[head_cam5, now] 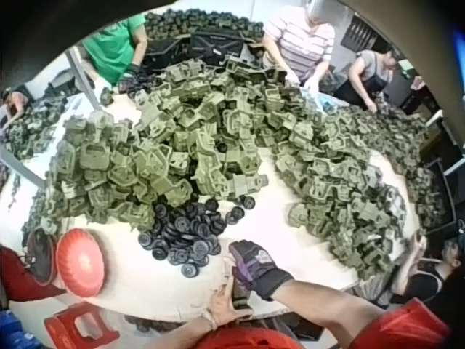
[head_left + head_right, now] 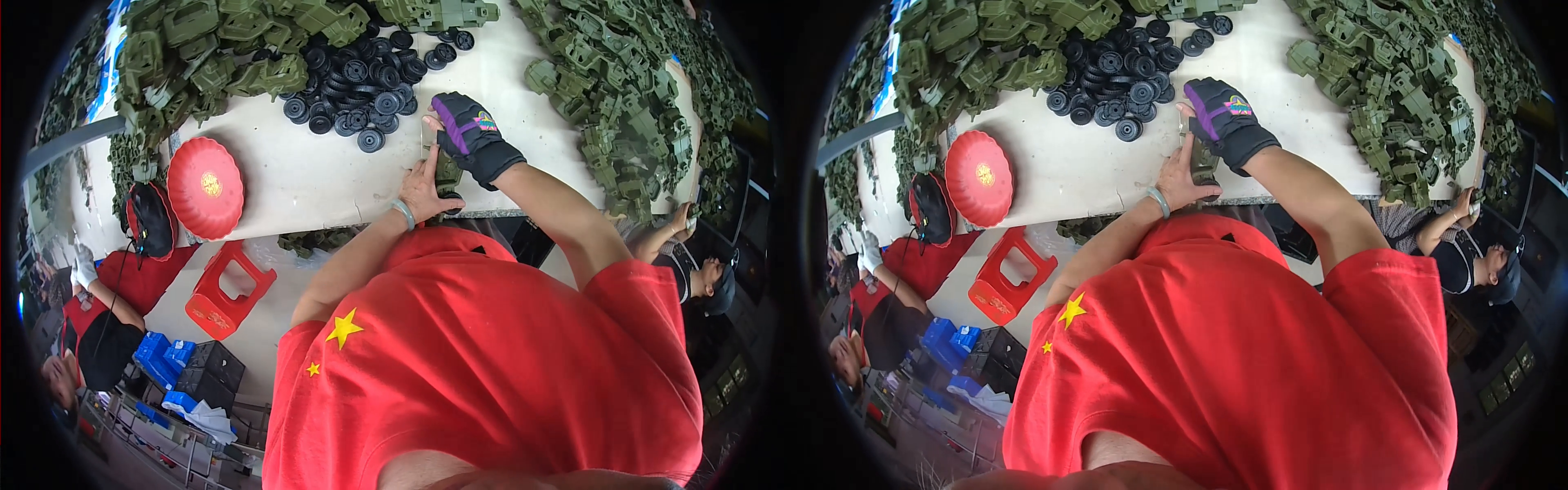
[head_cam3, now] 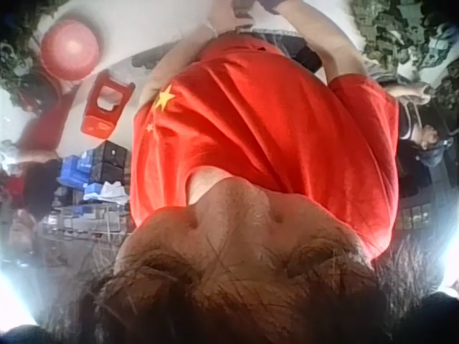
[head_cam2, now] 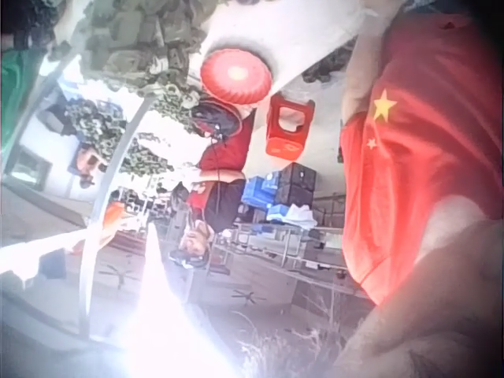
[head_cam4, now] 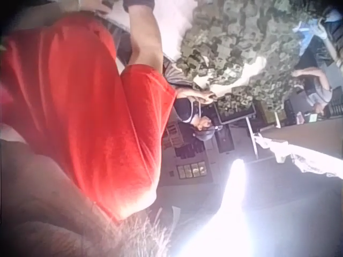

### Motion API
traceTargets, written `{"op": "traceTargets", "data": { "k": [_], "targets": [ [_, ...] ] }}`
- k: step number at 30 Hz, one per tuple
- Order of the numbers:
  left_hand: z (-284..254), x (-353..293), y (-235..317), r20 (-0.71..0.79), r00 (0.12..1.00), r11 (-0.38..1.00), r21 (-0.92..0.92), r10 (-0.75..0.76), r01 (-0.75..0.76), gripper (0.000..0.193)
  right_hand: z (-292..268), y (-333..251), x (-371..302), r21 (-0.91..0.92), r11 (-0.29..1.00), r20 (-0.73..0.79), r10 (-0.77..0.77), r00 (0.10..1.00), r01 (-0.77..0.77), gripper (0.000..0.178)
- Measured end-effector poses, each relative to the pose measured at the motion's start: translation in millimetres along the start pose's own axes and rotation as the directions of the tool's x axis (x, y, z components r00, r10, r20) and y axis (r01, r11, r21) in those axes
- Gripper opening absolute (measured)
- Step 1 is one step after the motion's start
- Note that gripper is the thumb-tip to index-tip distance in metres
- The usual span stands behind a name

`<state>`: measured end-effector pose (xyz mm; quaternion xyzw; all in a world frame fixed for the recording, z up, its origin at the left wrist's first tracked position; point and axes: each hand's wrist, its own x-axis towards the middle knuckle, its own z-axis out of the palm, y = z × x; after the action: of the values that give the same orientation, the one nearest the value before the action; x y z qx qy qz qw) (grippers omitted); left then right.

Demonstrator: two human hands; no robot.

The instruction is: The person assembles small green plastic toy tanks by hand, attaching plastic wheels and tank tracks to the toy tank bodies.

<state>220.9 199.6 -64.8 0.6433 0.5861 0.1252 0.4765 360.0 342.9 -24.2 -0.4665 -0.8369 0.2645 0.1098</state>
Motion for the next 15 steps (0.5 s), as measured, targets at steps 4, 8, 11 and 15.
{"op": "traceTargets", "data": {
  "k": [4,8,11,15],
  "targets": [
    [-17.4,-19.8,-11.3,0.052,0.998,0.822,-0.568,-0.019,0.045,0.136,-11.5,1.8,-10.2,0.896,0.301,0.098,0.582,0.807,-0.326,0.033],
    [-46.6,-67.5,-38.2,0.171,0.985,0.211,-0.962,-0.026,0.173,0.124,-19.1,10.2,-60.9,0.802,0.35,0.154,0.663,0.733,-0.484,0.048],
    [-77.1,-118.1,-42.0,0.186,0.98,0.002,-0.983,0.064,0.186,0.118,-12.4,15.0,-90.4,0.699,0.401,0.216,0.671,0.71,-0.592,0.051],
    [-86.0,-212.4,-84.4,-0.049,0.997,-0.154,-0.986,-0.054,-0.057,0.121,-2.5,25.0,-99.0,0.618,0.542,0.242,0.559,0.793,-0.57,0.041]
  ]
}}
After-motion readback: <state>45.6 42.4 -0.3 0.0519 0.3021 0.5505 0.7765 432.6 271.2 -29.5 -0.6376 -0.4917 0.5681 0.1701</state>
